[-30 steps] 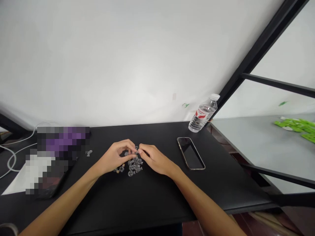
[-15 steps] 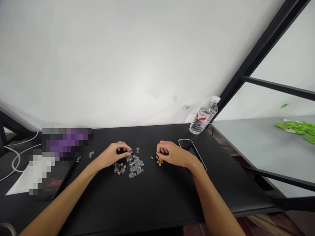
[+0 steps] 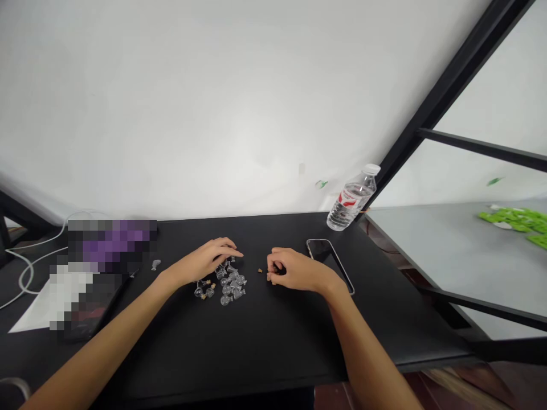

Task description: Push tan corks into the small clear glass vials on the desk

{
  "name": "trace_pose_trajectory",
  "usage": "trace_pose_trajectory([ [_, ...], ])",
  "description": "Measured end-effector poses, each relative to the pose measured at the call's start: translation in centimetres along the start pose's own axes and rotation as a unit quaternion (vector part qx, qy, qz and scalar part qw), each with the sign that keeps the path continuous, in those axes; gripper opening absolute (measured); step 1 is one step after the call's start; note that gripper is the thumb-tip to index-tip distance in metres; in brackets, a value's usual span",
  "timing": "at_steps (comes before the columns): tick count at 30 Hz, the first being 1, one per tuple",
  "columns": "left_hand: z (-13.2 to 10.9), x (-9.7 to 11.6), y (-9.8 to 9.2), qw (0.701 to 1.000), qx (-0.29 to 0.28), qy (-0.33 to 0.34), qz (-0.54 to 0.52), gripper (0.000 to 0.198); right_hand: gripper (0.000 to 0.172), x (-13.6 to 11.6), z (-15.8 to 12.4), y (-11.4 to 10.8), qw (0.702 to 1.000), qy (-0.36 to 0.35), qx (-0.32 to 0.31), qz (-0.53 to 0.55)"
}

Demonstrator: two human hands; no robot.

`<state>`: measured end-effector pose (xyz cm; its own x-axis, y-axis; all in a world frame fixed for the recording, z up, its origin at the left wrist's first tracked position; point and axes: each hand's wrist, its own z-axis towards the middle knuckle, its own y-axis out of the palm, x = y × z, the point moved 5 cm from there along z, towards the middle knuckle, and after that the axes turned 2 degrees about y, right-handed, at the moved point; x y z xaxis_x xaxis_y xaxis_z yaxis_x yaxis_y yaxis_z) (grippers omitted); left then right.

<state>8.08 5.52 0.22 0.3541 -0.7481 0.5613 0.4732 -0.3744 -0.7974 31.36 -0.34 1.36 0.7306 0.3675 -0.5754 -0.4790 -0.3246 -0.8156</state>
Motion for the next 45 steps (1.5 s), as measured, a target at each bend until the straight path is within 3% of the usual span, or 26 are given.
trace_pose_trajectory([
  [7, 0.4, -1.4, -0.9, 0.998, -0.034, -0.042, 0.035, 0.024, 0.016, 0.4, -0.1, -0.8, 0.999, 0.005, 0.040, -0.013],
  [14, -2.6, -2.6, -2.9, 0.994, 0.015, -0.100, 0.042, 0.015, 0.017, -0.1, 0.1, -0.5, 0.998, -0.005, 0.055, -0.011],
  [23, -4.5, -1.0, -3.3, 0.991, 0.012, -0.125, -0.049, 0.025, 0.018, -0.5, 0.5, -0.4, 0.997, -0.002, 0.075, 0.007],
  [26, -5.2, -1.0, -4.1, 0.989, 0.014, -0.140, -0.040, 0.019, 0.019, -1.0, 0.8, -0.3, 0.995, -0.006, 0.099, 0.007],
  [30, -6.1, -1.8, -3.9, 0.989, -0.033, -0.137, -0.034, 0.013, 0.021, -2.4, 1.4, 0.4, 0.992, -0.026, 0.120, 0.019],
  [39, -6.7, -2.7, -3.9, 0.987, -0.018, -0.160, -0.016, 0.010, 0.019, -5.6, 2.2, 2.6, 0.991, -0.072, 0.112, 0.032],
  [45, -7.3, -3.4, -3.8, 0.982, -0.053, -0.182, 0.015, 0.012, 0.017, -6.0, 2.3, 3.1, 0.989, -0.093, 0.108, 0.037],
])
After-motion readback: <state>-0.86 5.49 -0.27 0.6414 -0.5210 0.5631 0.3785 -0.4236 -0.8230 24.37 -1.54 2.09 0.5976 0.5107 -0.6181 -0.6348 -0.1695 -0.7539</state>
